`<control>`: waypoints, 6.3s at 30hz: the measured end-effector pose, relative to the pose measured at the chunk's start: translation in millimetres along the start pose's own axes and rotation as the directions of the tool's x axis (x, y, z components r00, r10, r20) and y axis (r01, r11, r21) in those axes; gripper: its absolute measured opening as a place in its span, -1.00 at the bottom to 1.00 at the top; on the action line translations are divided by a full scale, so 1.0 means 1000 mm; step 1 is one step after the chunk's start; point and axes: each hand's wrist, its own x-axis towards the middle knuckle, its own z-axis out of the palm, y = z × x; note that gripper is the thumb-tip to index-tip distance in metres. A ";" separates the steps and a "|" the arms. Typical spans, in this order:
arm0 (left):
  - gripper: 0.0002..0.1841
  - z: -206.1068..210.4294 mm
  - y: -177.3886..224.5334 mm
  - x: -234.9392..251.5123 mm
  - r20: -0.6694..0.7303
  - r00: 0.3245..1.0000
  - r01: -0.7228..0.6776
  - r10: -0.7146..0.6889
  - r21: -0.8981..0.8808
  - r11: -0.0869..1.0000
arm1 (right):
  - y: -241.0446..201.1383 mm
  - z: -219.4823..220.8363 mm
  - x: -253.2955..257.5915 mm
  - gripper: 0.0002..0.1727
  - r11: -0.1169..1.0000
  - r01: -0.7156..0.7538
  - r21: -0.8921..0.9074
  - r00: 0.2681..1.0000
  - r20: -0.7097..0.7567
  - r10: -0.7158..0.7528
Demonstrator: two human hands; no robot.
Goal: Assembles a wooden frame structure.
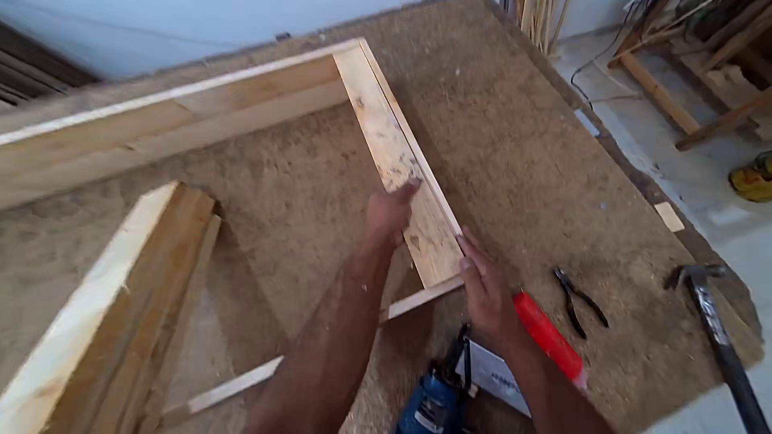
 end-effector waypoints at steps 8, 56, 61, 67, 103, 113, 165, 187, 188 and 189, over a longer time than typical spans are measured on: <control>-0.60 0.003 -0.001 0.001 0.025 0.996 -0.080 0.084 -0.134 0.988 | 0.001 -0.006 -0.002 -0.53 0.976 -0.019 0.218 0.999 -0.037 0.028; -0.64 0.006 -0.016 0.012 -0.018 0.995 -0.104 0.103 -0.206 0.973 | -0.010 0.012 0.009 -0.53 0.902 -0.295 0.315 0.916 -0.175 0.361; -0.60 0.007 -0.016 0.011 -0.040 0.996 -0.080 0.074 -0.167 0.983 | -0.009 0.012 0.005 -0.54 0.910 -0.281 0.305 0.921 -0.181 0.345; -0.66 0.006 -0.014 0.012 0.008 0.997 -0.076 0.081 -0.243 0.967 | -0.003 0.007 -0.006 -0.45 0.922 -0.266 0.281 0.949 -0.092 0.301; -0.67 0.009 -0.017 0.014 -0.047 0.990 -0.141 0.134 -0.213 0.967 | -0.004 0.013 0.006 -0.49 0.965 -0.261 -0.005 0.944 -0.209 0.255; -0.63 0.009 -0.015 0.015 -0.084 0.992 -0.107 0.096 -0.135 0.985 | -0.001 0.009 0.007 -0.30 0.936 -0.271 0.224 0.945 -0.125 0.303; -0.61 0.007 -0.020 0.010 -0.039 0.992 -0.122 0.117 -0.190 0.974 | 0.001 0.016 0.000 -0.56 0.988 -0.146 0.048 0.948 -0.278 0.153; -0.13 -0.032 -0.046 0.033 0.140 0.710 -0.639 0.690 0.540 0.548 | 0.007 0.000 -0.349 -0.65 0.870 -0.235 -0.433 0.915 0.203 0.349; -0.19 -0.032 -0.041 -0.033 0.225 0.664 -0.685 0.713 0.565 0.460 | 0.002 -0.007 -0.357 -0.62 0.857 -0.318 -0.406 0.875 0.222 0.430; -0.27 -0.026 -0.042 -0.110 0.340 0.643 -0.726 0.687 0.558 0.403 | 0.002 -0.017 -0.361 -0.60 0.828 -0.397 -0.397 0.829 0.232 0.509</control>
